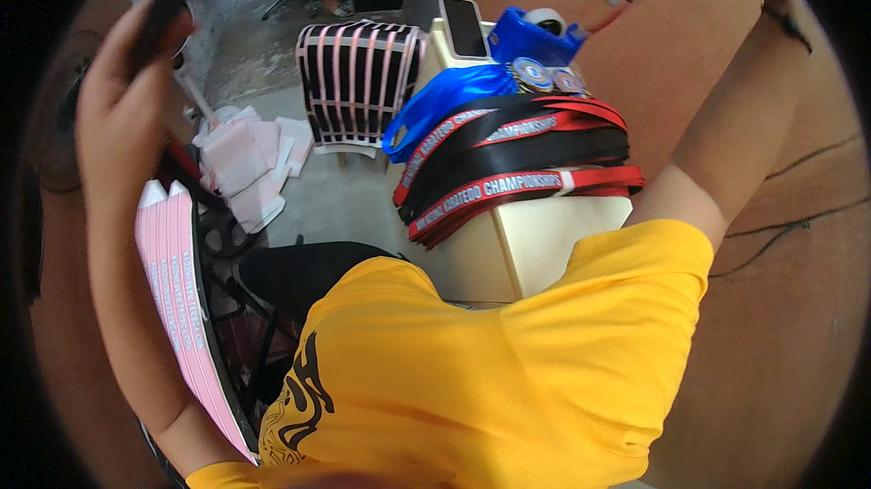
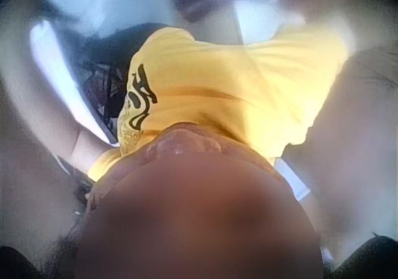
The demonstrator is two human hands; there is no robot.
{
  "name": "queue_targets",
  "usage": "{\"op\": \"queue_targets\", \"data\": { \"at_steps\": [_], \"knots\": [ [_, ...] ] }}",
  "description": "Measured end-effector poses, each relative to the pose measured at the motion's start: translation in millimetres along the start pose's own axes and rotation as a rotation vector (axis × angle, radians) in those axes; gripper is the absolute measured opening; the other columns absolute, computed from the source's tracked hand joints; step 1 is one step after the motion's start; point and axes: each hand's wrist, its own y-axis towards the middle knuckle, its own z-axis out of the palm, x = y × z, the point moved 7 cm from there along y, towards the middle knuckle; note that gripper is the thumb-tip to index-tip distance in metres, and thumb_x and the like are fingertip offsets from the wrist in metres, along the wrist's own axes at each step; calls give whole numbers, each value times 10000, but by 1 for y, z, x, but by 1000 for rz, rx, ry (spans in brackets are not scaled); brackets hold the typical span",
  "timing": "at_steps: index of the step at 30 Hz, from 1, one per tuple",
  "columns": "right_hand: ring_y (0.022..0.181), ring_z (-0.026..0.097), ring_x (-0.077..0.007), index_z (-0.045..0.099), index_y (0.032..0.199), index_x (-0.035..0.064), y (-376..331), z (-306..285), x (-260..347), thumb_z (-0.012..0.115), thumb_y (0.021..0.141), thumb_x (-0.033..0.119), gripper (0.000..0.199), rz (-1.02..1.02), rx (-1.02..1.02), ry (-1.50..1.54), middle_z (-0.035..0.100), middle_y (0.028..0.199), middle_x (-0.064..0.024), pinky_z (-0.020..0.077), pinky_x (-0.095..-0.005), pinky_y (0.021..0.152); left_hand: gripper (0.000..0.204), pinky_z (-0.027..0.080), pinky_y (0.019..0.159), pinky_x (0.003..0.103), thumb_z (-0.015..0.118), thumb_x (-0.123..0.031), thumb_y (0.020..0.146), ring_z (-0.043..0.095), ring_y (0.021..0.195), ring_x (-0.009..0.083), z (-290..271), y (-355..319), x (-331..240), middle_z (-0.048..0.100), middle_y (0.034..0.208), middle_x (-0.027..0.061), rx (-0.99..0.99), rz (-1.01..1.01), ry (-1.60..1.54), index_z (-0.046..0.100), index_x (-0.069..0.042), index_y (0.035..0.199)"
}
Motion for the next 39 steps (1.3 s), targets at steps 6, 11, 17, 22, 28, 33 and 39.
{"op": "queue_targets", "data": {
  "at_steps": [6, 11, 17, 22, 28, 33, 39],
  "knots": [
    [699, 662, -165, 690, 948, 79, -185, 79, -194, 547, 895, -16, 179, 758, 276, 273, 691, 790, -26, 507, -327, 592, 223, 493, 865, 475, 653, -137, 884, 614, 966, 422, 143, -21, -51, 654, 983, 229, 169, 140, -152, 608, 23, 1033],
    [800, 619, -129, 710, 967, 56, -321, 172, -263, 520, 905, -32, 219, 735, 116, 16, 693, 852, -10, 501, -318, 710, 394, 481, 895, 464, 676, -221, 913, 604, 1028, 405, 232, -63, -62, 636, 1078, 229, 450, 76, -196, 577, 28, 1202],
    [886, 675, -225, 698, 1029, 29, -483, 307, -290, 545, 884, -75, 236, 1167, 401, 332, 722, 939, -65, 545, -392, 800, 421, 454, 913, 476, 595, -133, 951, 565, 1034, 412, 281, -114, -47, 573, 1087, 208, 552, 8, -281, 507, -23, 1347],
    [964, 667, -249, 655, 1206, 89, -544, 330, -267, 575, 858, -43, 381, 1507, 566, 688, 717, 1077, -52, 523, -398, 858, 508, 435, 963, 485, 599, -117, 944, 537, 1110, 406, 304, -132, -28, 552, 1160, 207, 632, -39, -346, 457, -44, 1426],
    [1135, 624, -286, 538, 1406, 126, -543, 321, -270, 586, 833, -34, 596, 1406, 1174, 349, 643, 1304, -110, 492, -455, 969, 692, 399, 1073, 491, 678, -177, 911, 502, 1234, 428, 310, -153, -18, 528, 1303, 221, 701, -132, -346, 362, -46, 1512],
    [1143, 610, -277, 516, 1450, 191, -434, 258, -247, 618, 784, -17, 706, 1307, 1179, 73, 607, 1371, -117, 521, -448, 916, 636, 407, 1060, 468, 698, -146, 888, 504, 1234, 404, 274, -173, -3, 535, 1309, 203, 740, -158, -316, 429, -43, 1455],
    [1082, 628, -246, 571, 1383, 133, -196, 223, -143, 697, 816, 83, 582, 820, 751, 177, 592, 1369, -104, 532, -391, 882, 469, 442, 1028, 442, 673, -197, 926, 552, 1195, 377, 185, -229, 4, 583, 1275, 190, 993, -471, -330, 546, -33, 1347]
  ]
}}
